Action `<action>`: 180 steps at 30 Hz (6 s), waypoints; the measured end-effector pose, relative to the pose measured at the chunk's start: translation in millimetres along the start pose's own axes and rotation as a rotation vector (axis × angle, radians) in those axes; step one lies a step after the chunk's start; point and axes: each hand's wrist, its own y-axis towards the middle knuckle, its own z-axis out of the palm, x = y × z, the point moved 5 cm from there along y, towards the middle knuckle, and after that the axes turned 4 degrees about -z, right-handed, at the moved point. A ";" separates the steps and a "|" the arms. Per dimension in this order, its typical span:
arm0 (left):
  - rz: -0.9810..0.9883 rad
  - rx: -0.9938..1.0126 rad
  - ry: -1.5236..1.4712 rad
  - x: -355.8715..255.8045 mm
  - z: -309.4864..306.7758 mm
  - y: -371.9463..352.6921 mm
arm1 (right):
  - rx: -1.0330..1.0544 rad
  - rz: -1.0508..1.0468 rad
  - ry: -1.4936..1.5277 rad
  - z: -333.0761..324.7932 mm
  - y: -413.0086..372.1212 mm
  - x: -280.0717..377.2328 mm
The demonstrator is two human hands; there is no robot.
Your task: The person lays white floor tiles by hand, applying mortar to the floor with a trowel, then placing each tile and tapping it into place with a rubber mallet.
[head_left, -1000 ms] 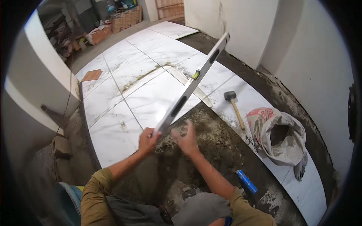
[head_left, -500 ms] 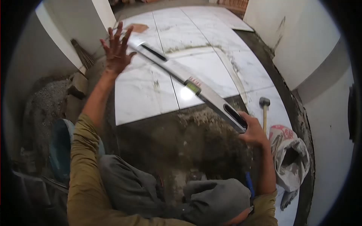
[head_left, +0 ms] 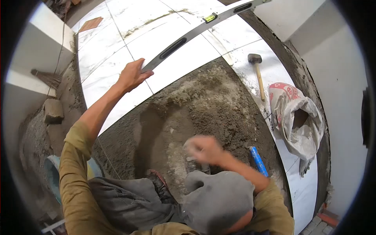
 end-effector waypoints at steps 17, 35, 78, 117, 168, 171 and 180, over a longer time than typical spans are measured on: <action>0.053 0.054 -0.028 -12.3 147.7 78.3 | 0.107 0.338 0.304 123.8 -94.0 -60.3; -0.146 0.651 -0.105 35.9 119.5 51.1 | 0.088 0.433 0.295 121.3 -90.7 -62.8; -0.299 0.524 -0.419 40.7 113.9 30.3 | 0.225 0.472 0.466 132.7 -96.5 -77.3; -0.547 0.350 -0.103 259.8 6.4 -226.1 | 0.067 0.530 0.091 119.3 -82.2 -61.4; -0.385 0.273 -0.028 215.7 48.9 -196.6 | 0.050 0.484 0.215 122.3 -81.1 -64.5; -0.404 0.337 0.071 206.9 44.4 -194.1 | 0.030 0.479 0.176 124.6 -86.1 -70.2; -0.175 0.099 0.040 145.1 47.3 -172.3 | 0.054 0.379 0.154 126.8 -88.8 -73.7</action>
